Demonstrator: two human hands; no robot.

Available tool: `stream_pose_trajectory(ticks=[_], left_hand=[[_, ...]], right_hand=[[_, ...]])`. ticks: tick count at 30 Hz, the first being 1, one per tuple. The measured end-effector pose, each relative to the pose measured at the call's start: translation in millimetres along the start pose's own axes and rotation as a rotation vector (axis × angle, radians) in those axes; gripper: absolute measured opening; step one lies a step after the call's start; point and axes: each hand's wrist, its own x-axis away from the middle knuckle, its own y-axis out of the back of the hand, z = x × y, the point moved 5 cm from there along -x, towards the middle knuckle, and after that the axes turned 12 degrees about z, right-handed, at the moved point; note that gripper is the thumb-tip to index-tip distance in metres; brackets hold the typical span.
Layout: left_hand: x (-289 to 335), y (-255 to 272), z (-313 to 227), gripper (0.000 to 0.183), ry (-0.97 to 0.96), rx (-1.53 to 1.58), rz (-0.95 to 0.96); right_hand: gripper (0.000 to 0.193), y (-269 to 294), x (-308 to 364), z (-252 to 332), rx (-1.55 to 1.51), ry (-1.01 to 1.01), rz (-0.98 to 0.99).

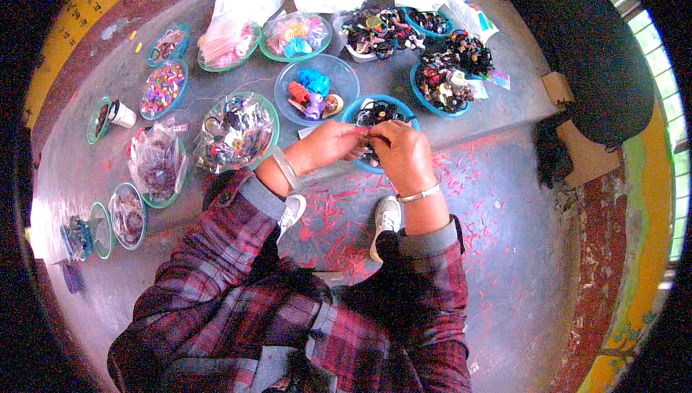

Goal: The person sits on the floor surrounded by bowls of craft supplies and sorts small items, such as beads and hair accessories, into clear plastic bags. They pick up items from the bowls, inspect them, and place them into bags, occasionally adjusting the bags or picking up new items.

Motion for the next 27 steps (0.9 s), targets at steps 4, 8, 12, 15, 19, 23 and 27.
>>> stream_pose_trajectory(ticks=[4,8,12,15,19,23,27], left_hand=[[0,-4,-3,0.028,0.001,-0.031,0.037],[-1,-3,-8,0.028,-0.017,-0.270,0.023],[3,-4,-16,0.028,-0.067,-0.326,-0.004],[3,-4,-19,0.028,-0.113,-0.354,-0.028],[5,-6,-29,0.028,-0.119,-0.465,-0.019],[5,-7,-25,0.027,-0.165,-0.476,-0.058],[5,-9,-27,0.028,-0.183,-0.439,-0.056]], right_hand=[[0.007,3,1,14,0.204,-0.001,-0.016],[0.007,4,2,25,0.369,0.060,-0.032],[0.007,3,2,26,0.427,0.082,-0.061],[0.008,4,2,27,0.442,0.082,-0.059],[0.008,5,3,26,0.467,0.080,-0.054],[0.008,4,3,26,0.465,0.086,-0.049],[0.008,6,3,24,0.478,0.082,-0.055]])
